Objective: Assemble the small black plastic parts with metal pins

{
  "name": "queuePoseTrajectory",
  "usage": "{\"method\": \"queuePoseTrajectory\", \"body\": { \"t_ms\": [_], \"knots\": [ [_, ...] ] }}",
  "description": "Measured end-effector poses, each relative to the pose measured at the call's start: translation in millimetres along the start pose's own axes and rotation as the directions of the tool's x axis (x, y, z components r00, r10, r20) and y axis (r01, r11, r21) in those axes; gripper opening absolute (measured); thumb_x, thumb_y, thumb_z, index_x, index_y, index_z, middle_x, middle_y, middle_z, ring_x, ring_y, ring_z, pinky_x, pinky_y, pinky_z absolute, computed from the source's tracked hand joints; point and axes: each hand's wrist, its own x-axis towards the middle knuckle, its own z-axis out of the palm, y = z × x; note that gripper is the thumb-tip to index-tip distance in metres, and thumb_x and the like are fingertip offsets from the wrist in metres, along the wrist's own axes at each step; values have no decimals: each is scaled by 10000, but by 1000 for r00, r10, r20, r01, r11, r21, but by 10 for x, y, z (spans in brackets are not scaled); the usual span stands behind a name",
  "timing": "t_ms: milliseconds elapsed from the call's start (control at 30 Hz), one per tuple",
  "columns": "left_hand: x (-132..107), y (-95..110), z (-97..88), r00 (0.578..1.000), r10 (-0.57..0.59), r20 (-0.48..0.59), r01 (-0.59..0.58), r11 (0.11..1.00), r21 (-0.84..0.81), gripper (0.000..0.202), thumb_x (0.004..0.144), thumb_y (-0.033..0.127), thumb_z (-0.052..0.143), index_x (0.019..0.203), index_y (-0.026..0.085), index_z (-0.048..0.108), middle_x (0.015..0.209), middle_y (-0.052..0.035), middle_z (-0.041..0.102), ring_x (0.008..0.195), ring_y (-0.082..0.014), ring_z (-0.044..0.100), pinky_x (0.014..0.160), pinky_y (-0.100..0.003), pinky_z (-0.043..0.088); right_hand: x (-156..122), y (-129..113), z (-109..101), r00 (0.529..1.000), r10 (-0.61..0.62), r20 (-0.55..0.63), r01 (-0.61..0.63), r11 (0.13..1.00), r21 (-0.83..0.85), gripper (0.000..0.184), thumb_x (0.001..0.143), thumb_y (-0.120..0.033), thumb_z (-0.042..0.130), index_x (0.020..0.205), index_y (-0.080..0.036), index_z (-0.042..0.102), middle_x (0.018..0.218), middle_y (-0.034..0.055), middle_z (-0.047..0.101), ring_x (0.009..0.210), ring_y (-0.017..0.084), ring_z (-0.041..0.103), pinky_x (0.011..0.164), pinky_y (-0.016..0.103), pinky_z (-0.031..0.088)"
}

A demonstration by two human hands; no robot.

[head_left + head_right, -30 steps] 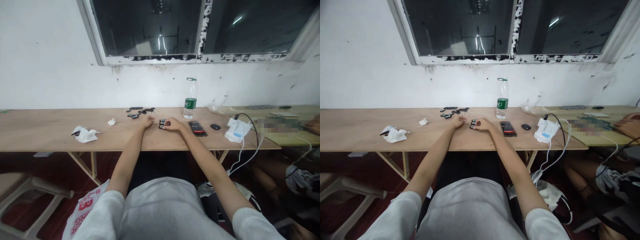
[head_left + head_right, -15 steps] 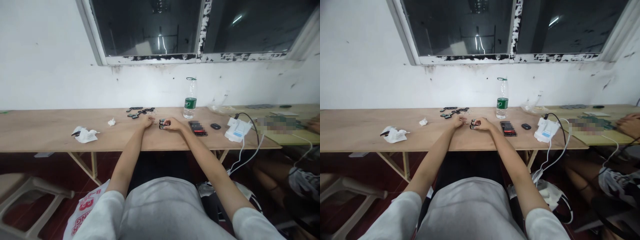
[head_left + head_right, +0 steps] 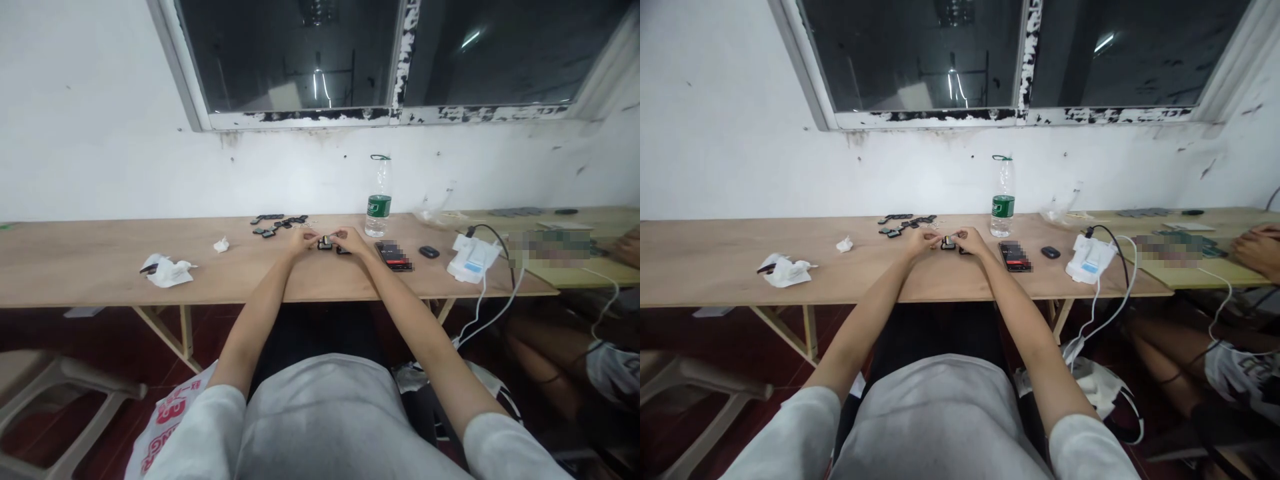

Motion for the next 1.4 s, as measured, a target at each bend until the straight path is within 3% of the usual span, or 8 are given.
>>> {"method": "queuePoseTrajectory", "body": {
  "t_ms": [67, 167, 300, 433, 600, 867, 1100, 1400],
  "knots": [
    [5, 21, 62, 999, 39, -2, -39, 999, 30, 217, 947, 337, 767, 936, 138, 852, 722, -59, 757, 605, -170, 641, 577, -272, 509, 33, 13, -11, 999, 13, -46, -12, 1000, 25, 282, 791, -412, 911, 820, -174, 762, 739, 61, 772, 689, 218, 714, 687, 314, 586],
    [32, 20, 111, 988, 156, -21, -153, 981, 119, 181, 927, 262, 759, 1020, 151, 869, 894, -79, 795, 702, -164, 677, 630, -259, 540, 57, 26, -26, 998, 31, -62, -28, 999, 47, 290, 788, -409, 934, 820, -173, 770, 789, 84, 798, 712, 229, 731, 717, 333, 612],
    [70, -7, 117, 958, 283, 45, -287, 935, 209, 261, 880, 194, 765, 1119, 175, 868, 1135, -109, 802, 908, -201, 747, 713, -263, 602, 59, 36, -42, 998, 42, -47, -39, 997, 66, 326, 766, -436, 964, 843, -173, 787, 747, 72, 791, 689, 219, 723, 681, 314, 613],
    [83, -33, 120, 939, 317, 129, -340, 910, 235, 264, 924, 206, 730, 1148, 204, 871, 1236, -111, 812, 1080, -251, 771, 812, -304, 653, 58, 49, -55, 999, 39, -35, -37, 996, 82, 349, 764, -467, 963, 841, -174, 789, 762, 69, 794, 678, 205, 715, 676, 303, 604],
    [91, -59, 128, 919, 348, 185, -384, 896, 224, 238, 968, 265, 736, 1152, 207, 877, 1229, -123, 825, 1083, -260, 789, 853, -329, 676, 55, 55, -67, 998, 47, -40, -43, 995, 88, 374, 761, -486, 962, 835, -164, 786, 781, 86, 796, 699, 216, 723, 677, 307, 597],
    [98, -67, 142, 889, 429, 158, -457, 852, 255, 208, 1014, 293, 720, 1113, 208, 882, 1164, -122, 842, 1027, -243, 802, 896, -335, 657, 46, 46, -86, 997, 64, -33, -60, 992, 109, 346, 772, -456, 959, 840, -156, 800, 780, 85, 802, 688, 205, 721, 631, 274, 573],
    [99, -24, 164, 905, 412, 101, -422, 845, 330, 209, 1032, 254, 674, 1058, 217, 878, 1005, -77, 852, 912, -221, 796, 860, -312, 627, 69, 72, -66, 989, 147, -3, -143, 968, 209, 231, 802, -320, 954, 878, -152, 816, 852, 83, 830, 634, 143, 688, 595, 233, 555],
    [75, -27, 174, 903, 396, 164, -427, 871, 244, 177, 975, 280, 756, 1080, 201, 875, 1164, -103, 847, 977, -226, 802, 842, -303, 653, 65, 71, -67, 980, 192, -58, -176, 962, 206, 262, 779, -318, 976, 837, -162, 775, 769, 56, 796, 649, 160, 720, 600, 231, 581]
  ]
}}
